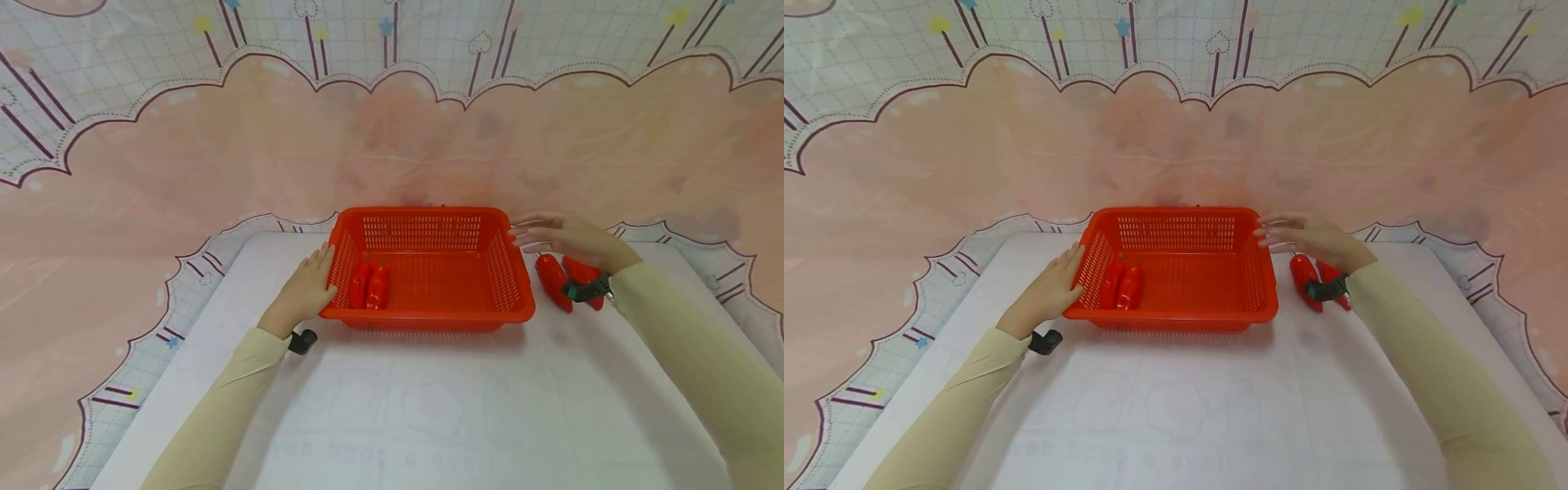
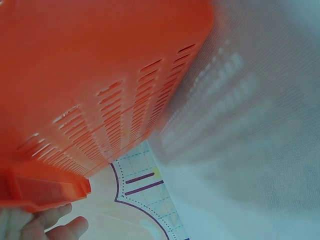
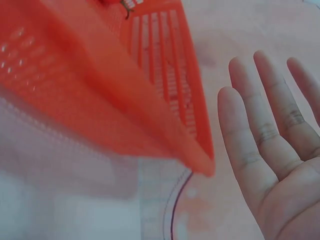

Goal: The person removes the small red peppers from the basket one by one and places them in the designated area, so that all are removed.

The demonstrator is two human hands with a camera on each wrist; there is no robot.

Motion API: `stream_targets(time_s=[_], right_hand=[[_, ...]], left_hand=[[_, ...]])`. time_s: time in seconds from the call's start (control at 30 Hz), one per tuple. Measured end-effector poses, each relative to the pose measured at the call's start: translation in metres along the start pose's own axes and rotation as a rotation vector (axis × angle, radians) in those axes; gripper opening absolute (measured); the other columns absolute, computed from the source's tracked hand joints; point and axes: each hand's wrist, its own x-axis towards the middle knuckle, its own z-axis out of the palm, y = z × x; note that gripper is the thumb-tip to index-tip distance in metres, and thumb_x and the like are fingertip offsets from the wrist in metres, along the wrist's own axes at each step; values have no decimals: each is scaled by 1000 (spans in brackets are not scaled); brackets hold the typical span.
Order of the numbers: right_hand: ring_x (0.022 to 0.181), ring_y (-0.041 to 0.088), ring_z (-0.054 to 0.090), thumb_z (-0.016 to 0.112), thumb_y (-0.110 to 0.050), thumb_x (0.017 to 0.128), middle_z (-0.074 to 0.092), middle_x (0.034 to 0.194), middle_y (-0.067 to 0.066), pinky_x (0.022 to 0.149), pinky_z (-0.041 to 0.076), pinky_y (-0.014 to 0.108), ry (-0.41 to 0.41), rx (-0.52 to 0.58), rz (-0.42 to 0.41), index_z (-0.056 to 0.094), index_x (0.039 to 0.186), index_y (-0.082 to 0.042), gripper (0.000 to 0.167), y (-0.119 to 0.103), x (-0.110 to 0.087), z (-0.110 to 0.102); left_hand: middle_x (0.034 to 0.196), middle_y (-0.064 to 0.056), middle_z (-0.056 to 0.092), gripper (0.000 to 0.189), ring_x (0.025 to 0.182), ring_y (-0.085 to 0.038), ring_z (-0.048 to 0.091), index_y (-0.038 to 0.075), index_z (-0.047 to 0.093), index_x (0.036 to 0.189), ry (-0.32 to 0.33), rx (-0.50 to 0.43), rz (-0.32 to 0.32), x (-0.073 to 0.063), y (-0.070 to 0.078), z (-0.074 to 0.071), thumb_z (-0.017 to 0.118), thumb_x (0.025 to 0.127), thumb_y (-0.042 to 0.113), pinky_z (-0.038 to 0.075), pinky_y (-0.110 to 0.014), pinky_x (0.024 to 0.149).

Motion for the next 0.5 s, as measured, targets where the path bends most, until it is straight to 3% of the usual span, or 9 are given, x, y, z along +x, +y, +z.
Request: stream_targets(time_s=[0.2, 0.5], right_hand=[[111, 16, 62, 53, -22, 95, 60, 127, -3, 94, 51, 34, -47, 57, -10, 48, 135, -15, 41, -3, 15, 13], [111, 18, 62, 51, -19, 95, 57, 130, 5, 103, 44, 44, -94, 120, -6, 50, 133, -13, 38, -9, 33, 34]], left_hand=[[156, -25, 11, 74, 142, -44, 18, -7, 11, 148, 7, 9, 8, 0, -1, 1, 45, 88, 20, 16, -55, 116], [156, -25, 12, 74, 142, -44, 18, -7, 12, 148, 9, 8, 6, 0, 0, 1, 47, 88, 20, 16, -55, 116]])
